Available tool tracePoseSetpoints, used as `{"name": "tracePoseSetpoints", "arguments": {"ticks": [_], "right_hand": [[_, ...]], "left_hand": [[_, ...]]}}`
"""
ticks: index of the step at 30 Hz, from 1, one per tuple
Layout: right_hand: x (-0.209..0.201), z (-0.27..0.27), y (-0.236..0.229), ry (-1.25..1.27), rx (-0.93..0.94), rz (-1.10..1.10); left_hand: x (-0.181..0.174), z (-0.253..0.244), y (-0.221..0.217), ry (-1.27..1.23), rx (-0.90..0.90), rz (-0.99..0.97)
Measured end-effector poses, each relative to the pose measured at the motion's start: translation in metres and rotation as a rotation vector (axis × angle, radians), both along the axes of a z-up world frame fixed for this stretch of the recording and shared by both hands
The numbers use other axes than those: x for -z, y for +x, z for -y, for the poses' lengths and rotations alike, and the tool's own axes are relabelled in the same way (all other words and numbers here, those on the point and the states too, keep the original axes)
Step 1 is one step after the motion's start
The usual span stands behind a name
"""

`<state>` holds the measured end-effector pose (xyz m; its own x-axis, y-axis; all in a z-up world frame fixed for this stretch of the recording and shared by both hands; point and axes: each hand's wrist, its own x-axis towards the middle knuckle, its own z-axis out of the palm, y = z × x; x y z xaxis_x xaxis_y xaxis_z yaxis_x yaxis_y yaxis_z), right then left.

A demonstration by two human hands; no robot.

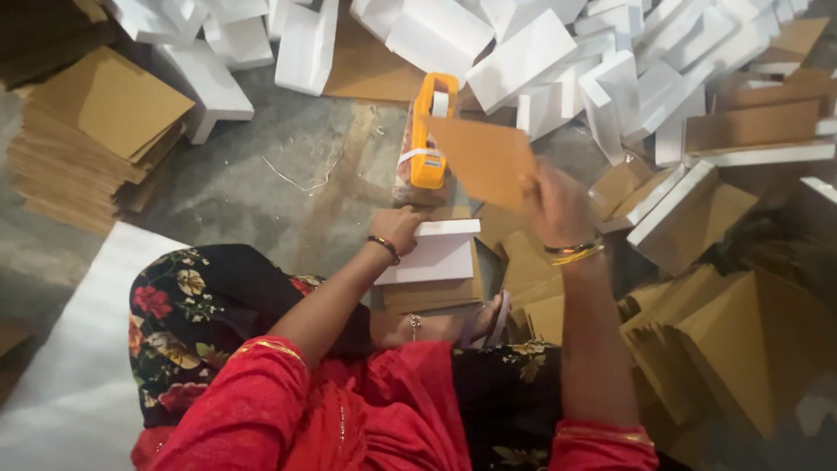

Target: The person sits on the floor and assembles small white rectangular boxes by inserting cardboard inserts into them. She uses a handheld tape dispenser to seal the boxes after assembly. The finished boxes are placed into a larger cardboard box nearby.

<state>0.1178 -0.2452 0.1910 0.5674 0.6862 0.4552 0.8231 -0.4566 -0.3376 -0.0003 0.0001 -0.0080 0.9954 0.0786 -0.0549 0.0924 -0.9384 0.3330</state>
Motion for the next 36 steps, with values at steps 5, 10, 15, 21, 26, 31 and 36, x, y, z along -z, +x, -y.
{"name": "tracePoseSetpoints", "arguments": {"ticks": [5,10,15,21,26,31,36], "right_hand": [[-0.019,-0.024,-0.025,0.068,-0.170,0.035],[-0.004,-0.035,-0.027,-0.192,-0.275,0.107],[0.041,-0.039,-0.070,-0.362,-0.470,-0.099],[0.080,-0.011,-0.100,-0.568,-0.396,0.308],[0.154,-0.008,-0.096,-0.557,-0.347,-0.153],[0.243,-0.017,-0.073,-0.904,-0.357,-0.064],[0.277,-0.033,-0.074,-0.999,-0.304,-0.051]], "left_hand": [[-0.008,0.000,0.001,-0.025,0.006,-0.032],[0.010,0.000,0.012,0.053,0.025,-0.121],[0.023,-0.018,0.011,-0.178,0.158,0.091],[0.025,-0.020,0.024,-0.210,0.212,-0.111],[0.125,-0.032,0.044,-1.013,0.218,-0.461],[0.133,-0.036,0.055,-0.674,0.403,-0.434],[0.078,-0.028,0.046,-0.698,0.431,-0.325]]}}
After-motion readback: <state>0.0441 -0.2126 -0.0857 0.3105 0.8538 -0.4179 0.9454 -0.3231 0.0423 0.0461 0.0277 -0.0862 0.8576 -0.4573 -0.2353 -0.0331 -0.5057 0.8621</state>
